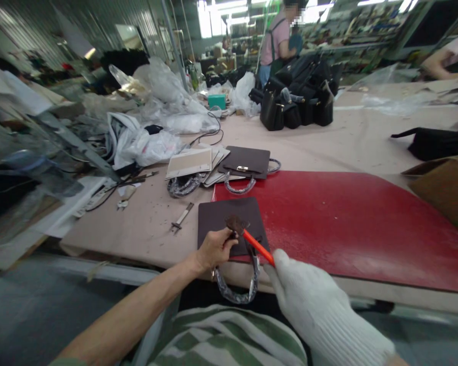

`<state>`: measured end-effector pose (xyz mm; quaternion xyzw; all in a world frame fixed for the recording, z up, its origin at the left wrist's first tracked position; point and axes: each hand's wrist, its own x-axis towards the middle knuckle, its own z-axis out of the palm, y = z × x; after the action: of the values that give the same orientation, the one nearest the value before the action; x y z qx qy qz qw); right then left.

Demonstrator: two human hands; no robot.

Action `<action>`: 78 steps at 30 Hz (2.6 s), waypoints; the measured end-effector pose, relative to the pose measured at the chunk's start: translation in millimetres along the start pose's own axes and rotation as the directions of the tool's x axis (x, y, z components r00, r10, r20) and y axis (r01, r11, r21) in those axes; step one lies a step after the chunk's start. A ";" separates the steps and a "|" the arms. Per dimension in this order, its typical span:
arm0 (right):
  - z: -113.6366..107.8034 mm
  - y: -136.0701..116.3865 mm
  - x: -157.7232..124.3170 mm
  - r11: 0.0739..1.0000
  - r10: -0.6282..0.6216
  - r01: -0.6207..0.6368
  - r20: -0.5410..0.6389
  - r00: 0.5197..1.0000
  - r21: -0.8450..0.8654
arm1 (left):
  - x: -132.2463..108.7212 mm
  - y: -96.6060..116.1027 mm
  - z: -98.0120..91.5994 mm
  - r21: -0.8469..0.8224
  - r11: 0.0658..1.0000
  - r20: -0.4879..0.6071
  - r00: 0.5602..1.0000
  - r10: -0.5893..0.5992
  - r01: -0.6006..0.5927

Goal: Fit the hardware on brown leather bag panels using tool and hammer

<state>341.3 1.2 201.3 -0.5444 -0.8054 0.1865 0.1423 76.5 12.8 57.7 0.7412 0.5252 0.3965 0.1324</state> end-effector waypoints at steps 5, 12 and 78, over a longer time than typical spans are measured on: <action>0.2 11.0 16.0 0.999 -0.045 0.047 0.080 0.996 -0.025 | 1.0 0.7 -0.4 -0.027 1.000 -0.030 1.000 -0.003 0.002; 31.4 42.2 41.2 0.991 0.116 -0.120 0.082 0.990 0.051 | 3.4 7.3 -7.2 -0.063 0.997 0.004 0.999 -0.035 0.035; 142.7 23.2 68.9 0.893 -0.399 0.339 -0.173 0.901 -0.296 | 1.8 -53.2 -122.0 0.661 0.454 -0.143 0.694 -0.706 0.597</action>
<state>273.5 52.4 65.5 -0.4122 -0.8899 -0.0147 0.1950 -47.7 9.5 105.2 0.5051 0.8610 0.0430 0.0415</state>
